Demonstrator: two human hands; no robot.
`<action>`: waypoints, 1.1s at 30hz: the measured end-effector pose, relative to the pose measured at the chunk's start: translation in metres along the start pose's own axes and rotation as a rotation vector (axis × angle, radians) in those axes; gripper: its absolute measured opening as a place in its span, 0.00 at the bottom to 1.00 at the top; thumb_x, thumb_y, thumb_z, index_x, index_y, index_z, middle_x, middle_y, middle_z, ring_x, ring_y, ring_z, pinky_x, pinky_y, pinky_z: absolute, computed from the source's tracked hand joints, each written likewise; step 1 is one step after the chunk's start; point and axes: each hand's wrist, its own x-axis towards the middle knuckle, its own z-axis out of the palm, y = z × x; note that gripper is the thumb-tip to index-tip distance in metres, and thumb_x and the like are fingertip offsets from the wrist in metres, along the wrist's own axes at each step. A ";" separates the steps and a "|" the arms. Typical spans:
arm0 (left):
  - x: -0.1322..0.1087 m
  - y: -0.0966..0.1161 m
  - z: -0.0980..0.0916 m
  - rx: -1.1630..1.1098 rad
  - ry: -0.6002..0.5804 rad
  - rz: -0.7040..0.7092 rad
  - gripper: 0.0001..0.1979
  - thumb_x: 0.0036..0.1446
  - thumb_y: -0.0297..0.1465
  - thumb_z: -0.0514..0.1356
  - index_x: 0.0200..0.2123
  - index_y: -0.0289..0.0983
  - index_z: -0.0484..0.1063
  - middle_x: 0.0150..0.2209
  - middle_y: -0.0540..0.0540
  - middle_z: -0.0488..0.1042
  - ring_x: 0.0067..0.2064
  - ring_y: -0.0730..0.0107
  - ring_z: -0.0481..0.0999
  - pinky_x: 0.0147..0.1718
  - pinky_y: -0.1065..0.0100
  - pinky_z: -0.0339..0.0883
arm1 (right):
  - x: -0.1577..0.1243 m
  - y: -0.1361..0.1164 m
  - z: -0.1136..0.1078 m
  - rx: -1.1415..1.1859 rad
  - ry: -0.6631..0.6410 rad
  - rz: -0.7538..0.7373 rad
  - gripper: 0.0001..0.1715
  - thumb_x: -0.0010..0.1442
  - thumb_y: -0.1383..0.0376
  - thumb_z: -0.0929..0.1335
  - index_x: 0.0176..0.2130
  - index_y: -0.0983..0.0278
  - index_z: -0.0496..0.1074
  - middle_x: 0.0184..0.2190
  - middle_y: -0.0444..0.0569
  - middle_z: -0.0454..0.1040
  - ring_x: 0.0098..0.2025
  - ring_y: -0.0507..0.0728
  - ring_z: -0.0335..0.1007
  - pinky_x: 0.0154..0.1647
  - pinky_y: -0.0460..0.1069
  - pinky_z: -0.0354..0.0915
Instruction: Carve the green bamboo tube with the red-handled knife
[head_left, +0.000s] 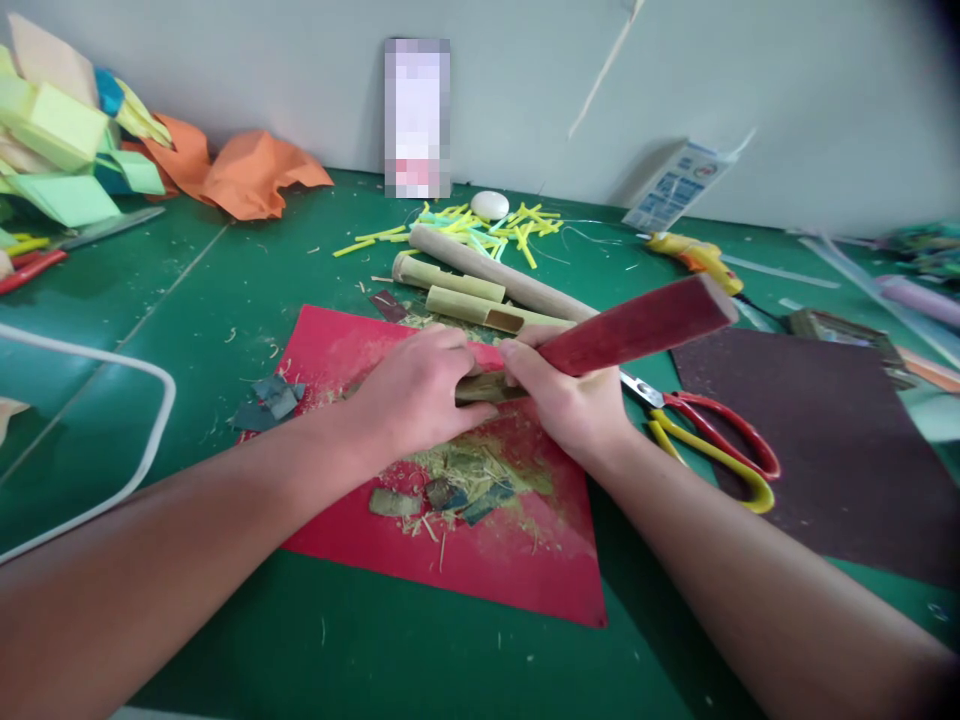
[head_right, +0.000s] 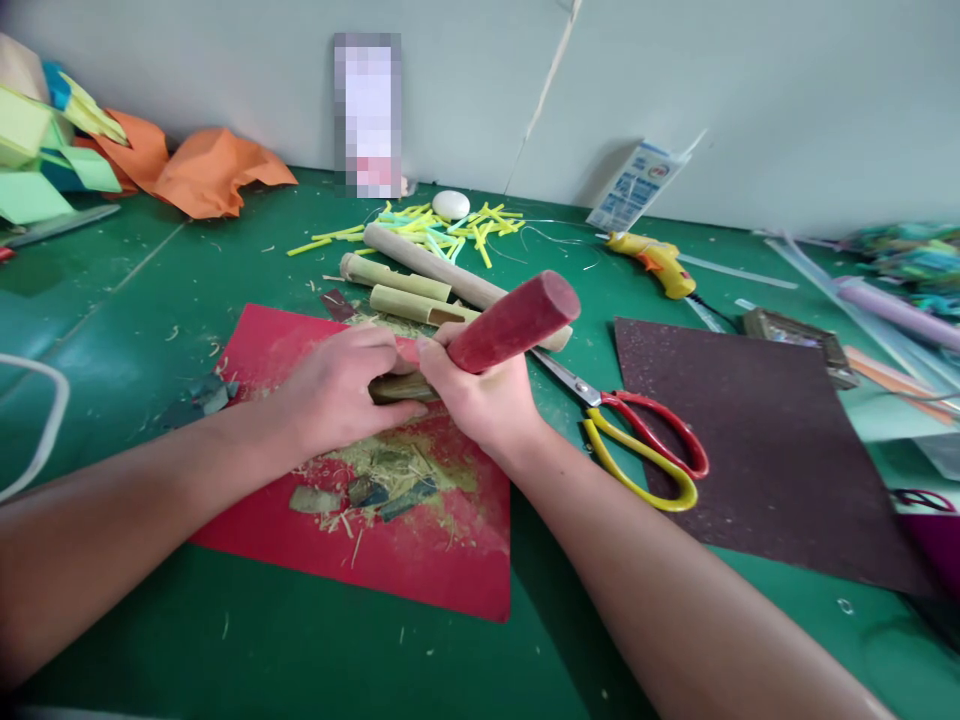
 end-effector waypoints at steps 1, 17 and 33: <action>0.000 0.000 0.000 -0.002 -0.002 0.000 0.11 0.54 0.35 0.69 0.32 0.32 0.76 0.34 0.42 0.74 0.38 0.59 0.74 0.37 0.60 0.70 | 0.000 0.000 0.000 -0.005 0.000 -0.008 0.18 0.56 0.67 0.68 0.17 0.62 0.64 0.15 0.40 0.63 0.20 0.48 0.57 0.21 0.47 0.55; -0.002 0.003 0.000 0.018 -0.012 0.001 0.11 0.53 0.35 0.70 0.34 0.33 0.76 0.34 0.42 0.75 0.40 0.58 0.75 0.40 0.57 0.73 | -0.002 0.002 0.002 0.011 0.093 0.033 0.16 0.56 0.63 0.70 0.19 0.61 0.66 0.18 0.41 0.66 0.23 0.51 0.60 0.25 0.48 0.60; -0.001 0.005 -0.001 0.033 -0.003 0.001 0.11 0.53 0.34 0.70 0.30 0.34 0.72 0.33 0.44 0.74 0.38 0.61 0.74 0.38 0.60 0.71 | -0.003 0.003 0.002 -0.012 0.009 0.001 0.16 0.56 0.64 0.70 0.19 0.62 0.66 0.17 0.40 0.65 0.22 0.50 0.61 0.24 0.47 0.60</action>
